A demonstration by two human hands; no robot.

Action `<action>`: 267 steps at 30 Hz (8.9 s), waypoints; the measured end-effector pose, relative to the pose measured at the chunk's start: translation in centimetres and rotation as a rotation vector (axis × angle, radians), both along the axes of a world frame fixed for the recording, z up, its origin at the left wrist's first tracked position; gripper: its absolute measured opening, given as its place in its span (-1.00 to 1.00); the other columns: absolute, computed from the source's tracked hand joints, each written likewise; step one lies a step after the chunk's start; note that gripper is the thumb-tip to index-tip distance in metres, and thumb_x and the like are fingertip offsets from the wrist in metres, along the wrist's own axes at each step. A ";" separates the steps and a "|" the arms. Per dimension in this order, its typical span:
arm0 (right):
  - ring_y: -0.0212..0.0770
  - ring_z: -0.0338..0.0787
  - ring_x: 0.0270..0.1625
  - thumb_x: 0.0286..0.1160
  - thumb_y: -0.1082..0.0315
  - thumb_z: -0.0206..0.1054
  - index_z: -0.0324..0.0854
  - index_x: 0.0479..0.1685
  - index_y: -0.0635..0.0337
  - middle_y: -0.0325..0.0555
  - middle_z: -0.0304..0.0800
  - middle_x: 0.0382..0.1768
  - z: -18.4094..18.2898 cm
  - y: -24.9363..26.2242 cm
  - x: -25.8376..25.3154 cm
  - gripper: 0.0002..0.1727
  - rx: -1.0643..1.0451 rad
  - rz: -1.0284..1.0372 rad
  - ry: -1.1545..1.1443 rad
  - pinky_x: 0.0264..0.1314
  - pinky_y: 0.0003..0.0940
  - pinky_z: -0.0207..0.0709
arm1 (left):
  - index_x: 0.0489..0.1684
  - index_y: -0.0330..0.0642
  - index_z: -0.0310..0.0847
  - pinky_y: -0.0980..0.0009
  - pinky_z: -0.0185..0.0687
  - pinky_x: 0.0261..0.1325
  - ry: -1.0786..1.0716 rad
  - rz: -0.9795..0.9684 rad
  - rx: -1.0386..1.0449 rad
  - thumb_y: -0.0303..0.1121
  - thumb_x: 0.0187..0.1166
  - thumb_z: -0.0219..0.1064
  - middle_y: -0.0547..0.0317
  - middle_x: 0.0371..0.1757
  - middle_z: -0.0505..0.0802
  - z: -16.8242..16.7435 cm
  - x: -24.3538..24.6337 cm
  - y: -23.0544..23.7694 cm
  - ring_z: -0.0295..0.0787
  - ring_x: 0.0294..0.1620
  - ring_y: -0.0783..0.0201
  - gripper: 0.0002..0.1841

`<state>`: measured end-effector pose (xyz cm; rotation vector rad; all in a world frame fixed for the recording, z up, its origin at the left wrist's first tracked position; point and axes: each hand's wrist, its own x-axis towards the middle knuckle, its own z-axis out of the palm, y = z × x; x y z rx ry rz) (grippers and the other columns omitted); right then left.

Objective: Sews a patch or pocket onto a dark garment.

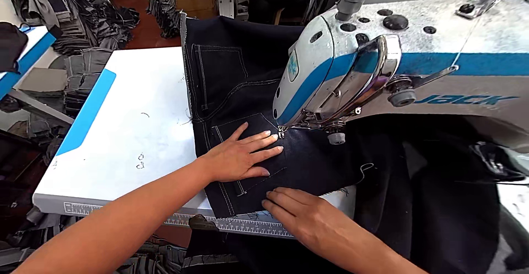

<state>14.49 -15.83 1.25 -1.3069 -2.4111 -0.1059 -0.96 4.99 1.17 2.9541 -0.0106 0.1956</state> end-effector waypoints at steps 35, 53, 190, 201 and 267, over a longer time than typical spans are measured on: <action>-0.22 0.77 -0.28 0.64 0.25 0.36 0.83 -0.12 0.13 -0.17 0.81 -0.33 1.3 7.2 5.9 -0.82 -0.384 -0.443 0.479 -0.12 -0.11 0.63 | 0.01 -0.22 0.79 0.03 0.57 -0.05 0.085 0.445 -0.640 -0.25 0.82 0.11 0.05 -0.31 0.83 3.5 2.9 -1.1 0.75 -0.22 0.15 -0.68; -0.45 0.65 -0.44 0.63 0.23 0.34 0.81 -0.19 0.02 -0.36 0.75 -0.48 1.0 7.5 6.2 -0.84 -0.436 -0.448 0.581 -0.28 -0.37 0.52 | -0.15 -0.15 0.83 0.17 0.71 -0.25 -0.273 0.492 -0.329 -0.32 0.66 0.33 0.14 -0.30 0.88 0.9 3.0 -3.6 0.84 -0.31 0.21 -0.84; -0.17 0.88 0.17 0.51 0.47 0.13 0.80 0.19 0.13 -0.13 0.91 0.13 -1.7 2.4 3.2 -0.61 0.144 -0.435 -0.007 -0.04 -0.46 0.74 | 0.06 -0.30 0.77 0.05 0.76 0.23 -0.249 0.066 0.374 -0.51 0.67 0.10 0.05 -0.16 0.92 1.1 -1.9 -4.0 0.91 -0.03 0.06 -0.72; -0.13 0.87 0.26 0.50 0.50 0.16 0.76 0.25 0.14 -0.10 0.90 0.18 -2.2 1.8 3.0 -0.60 0.163 -0.456 -0.010 0.11 -0.42 0.75 | -0.03 -0.44 0.79 0.29 0.71 -0.34 -0.023 0.050 0.433 -0.59 0.56 0.12 -0.04 -0.27 0.87 3.2 -1.0 -5.8 0.83 -0.34 0.09 -0.72; -0.16 0.85 0.33 0.55 0.48 0.10 0.85 0.19 0.06 -0.10 0.91 0.21 -2.9 4.2 6.4 -0.57 0.167 -0.394 0.034 0.27 -0.38 0.71 | 0.50 0.40 0.66 -0.58 -0.20 0.67 -0.101 -0.043 -0.113 0.18 0.69 0.09 0.20 0.66 0.61 -0.4 1.3 4.6 0.20 0.82 -0.20 -0.52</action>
